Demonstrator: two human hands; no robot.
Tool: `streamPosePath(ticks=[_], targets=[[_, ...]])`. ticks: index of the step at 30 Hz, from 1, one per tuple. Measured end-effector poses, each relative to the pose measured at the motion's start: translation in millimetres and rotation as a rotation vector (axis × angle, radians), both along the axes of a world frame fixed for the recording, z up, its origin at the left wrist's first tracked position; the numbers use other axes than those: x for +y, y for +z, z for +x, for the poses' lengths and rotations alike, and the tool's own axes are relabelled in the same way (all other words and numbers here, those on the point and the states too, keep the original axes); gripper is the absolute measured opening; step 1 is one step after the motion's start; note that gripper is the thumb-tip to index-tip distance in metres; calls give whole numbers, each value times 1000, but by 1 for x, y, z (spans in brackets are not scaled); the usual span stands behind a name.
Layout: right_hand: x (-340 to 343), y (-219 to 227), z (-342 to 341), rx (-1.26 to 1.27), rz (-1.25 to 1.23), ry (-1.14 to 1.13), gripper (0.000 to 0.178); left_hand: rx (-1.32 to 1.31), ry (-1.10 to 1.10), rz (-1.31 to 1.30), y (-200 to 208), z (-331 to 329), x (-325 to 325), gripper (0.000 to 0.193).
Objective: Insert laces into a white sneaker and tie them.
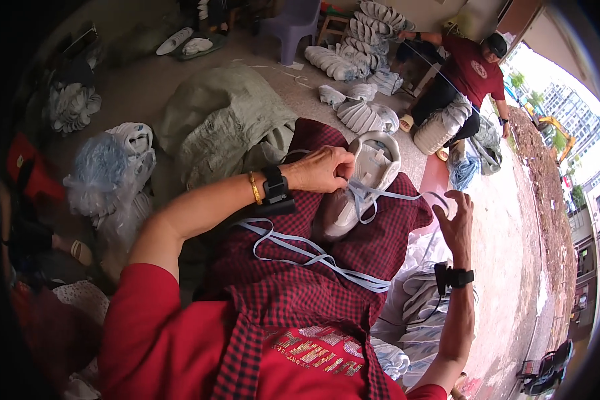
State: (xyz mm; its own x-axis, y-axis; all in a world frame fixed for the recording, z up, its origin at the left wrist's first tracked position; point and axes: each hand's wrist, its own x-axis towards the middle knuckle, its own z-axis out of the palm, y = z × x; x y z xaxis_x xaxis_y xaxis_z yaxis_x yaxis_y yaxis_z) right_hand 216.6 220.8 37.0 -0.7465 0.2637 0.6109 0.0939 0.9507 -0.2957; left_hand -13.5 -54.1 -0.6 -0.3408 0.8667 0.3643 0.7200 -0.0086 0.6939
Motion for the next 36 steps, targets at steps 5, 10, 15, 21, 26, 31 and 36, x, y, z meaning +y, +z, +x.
streamPosePath(ticks=[5, 10, 15, 21, 26, 31, 36], targets=[[-107, -2, -26, -255, -46, 295, 17, -56, 25, 26, -6, -5, -1, 14], [-122, -27, -38, -358, 14, 240, 14, 2, 30, 60, -7, -4, 3, 14], [-120, -23, -30, -417, -311, 403, 11, -11, 46, 88, -12, -4, -3, 14], [-132, -25, -34, -458, -104, 228, 16, -2, 38, 93, -11, -3, -2, 13], [-134, -29, -38, -433, -145, 312, 11, -6, 31, 91, -12, -2, -4, 12], [-137, -13, -30, -268, -337, 615, 10, -12, 40, 105, -12, 0, -7, 12], [-116, -4, -32, -319, -172, 433, 14, -32, 46, 106, -6, 4, -7, 11]])
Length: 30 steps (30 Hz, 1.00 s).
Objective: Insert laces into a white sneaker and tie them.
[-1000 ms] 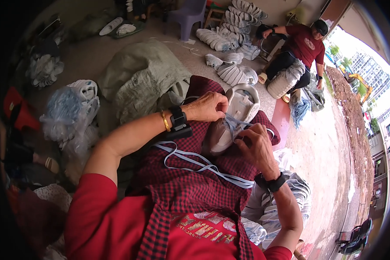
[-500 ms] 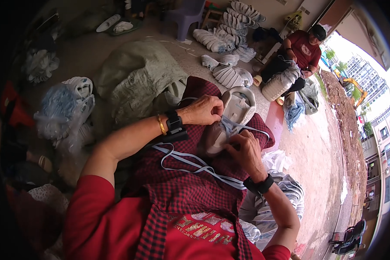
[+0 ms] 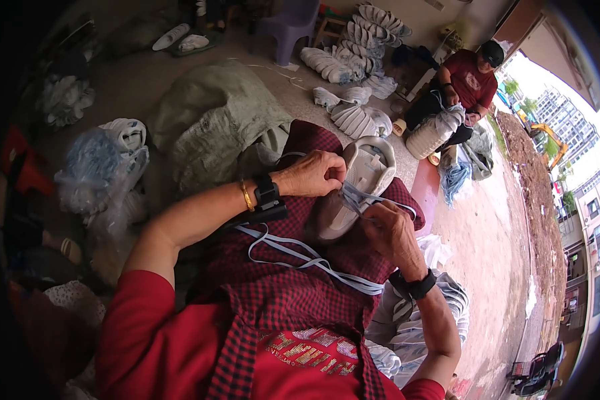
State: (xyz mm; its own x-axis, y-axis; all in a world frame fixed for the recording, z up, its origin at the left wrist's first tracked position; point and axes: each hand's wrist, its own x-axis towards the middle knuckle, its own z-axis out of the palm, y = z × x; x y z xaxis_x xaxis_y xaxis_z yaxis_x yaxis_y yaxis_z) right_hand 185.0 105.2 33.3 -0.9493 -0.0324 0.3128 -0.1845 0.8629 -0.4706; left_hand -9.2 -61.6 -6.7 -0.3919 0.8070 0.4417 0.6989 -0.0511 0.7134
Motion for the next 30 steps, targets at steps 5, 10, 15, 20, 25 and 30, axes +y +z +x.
streamPosePath(ticks=[5, 10, 15, 20, 25, 30], targets=[[11, 8, -3, -114, -167, -102, 15, 18, -79, -1, 7, 17, 4, 10], [-1, 10, -12, 19, 30, 88, 17, 123, -220, -104, 7, 22, 16, 14], [21, 2, -13, -2, -197, 27, 21, 271, -245, -150, 11, 13, 11, 17], [37, -4, -6, -85, -95, -102, 23, 355, 86, 137, 12, 5, 7, 24], [43, -11, -6, 105, -123, -59, 27, 558, 242, 5, 2, 0, -3, 15], [42, -14, -10, 119, -83, -33, 23, 467, 208, -52, -1, -9, -2, 18]])
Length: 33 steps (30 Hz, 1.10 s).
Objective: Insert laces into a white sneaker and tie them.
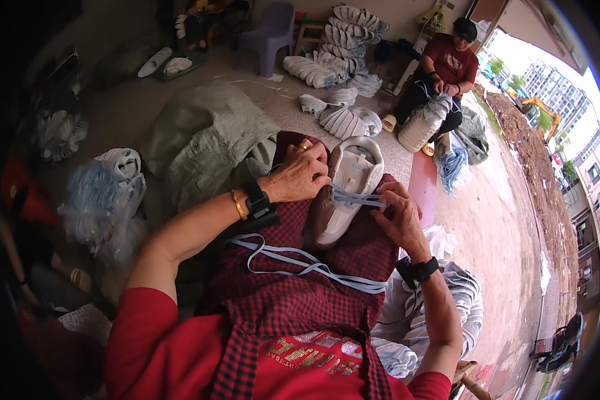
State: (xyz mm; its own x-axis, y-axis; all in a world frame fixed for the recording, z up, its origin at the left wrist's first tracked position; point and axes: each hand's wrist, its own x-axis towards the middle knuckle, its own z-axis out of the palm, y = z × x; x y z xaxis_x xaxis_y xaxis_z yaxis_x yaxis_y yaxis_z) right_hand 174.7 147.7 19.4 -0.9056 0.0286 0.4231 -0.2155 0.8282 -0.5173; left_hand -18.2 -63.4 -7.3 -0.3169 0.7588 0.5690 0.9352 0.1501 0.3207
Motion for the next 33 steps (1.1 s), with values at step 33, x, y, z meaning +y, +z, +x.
streamPosePath(ticks=[33], targets=[[-7, 4, -19, 98, 297, -194, 17, -11, -184, -26, 6, -11, 2, 15]])
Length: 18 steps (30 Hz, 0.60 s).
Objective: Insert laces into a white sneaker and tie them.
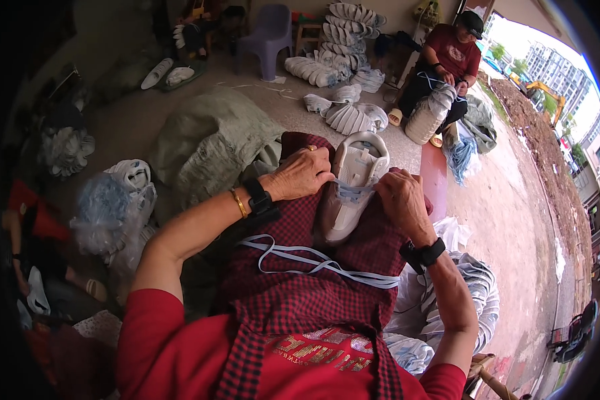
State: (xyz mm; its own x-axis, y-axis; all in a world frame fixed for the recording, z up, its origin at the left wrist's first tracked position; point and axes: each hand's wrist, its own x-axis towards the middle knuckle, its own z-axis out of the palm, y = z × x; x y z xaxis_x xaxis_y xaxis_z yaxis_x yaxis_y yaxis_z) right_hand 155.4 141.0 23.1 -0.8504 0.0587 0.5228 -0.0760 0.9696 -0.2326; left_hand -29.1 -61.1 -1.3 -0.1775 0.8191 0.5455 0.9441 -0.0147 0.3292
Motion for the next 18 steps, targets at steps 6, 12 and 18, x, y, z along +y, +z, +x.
streamPosePath(ticks=[6, 12, 18], targets=[[12, 27, 4, -177, -187, 120, 20, -102, -11, -128, 13, -1, -16, 22], [28, 11, 24, -192, 76, 169, 14, 387, -51, -103, 9, -31, -37, 24], [57, 5, 61, -158, 260, 30, 10, 499, 82, -89, 23, -69, -88, 2]])
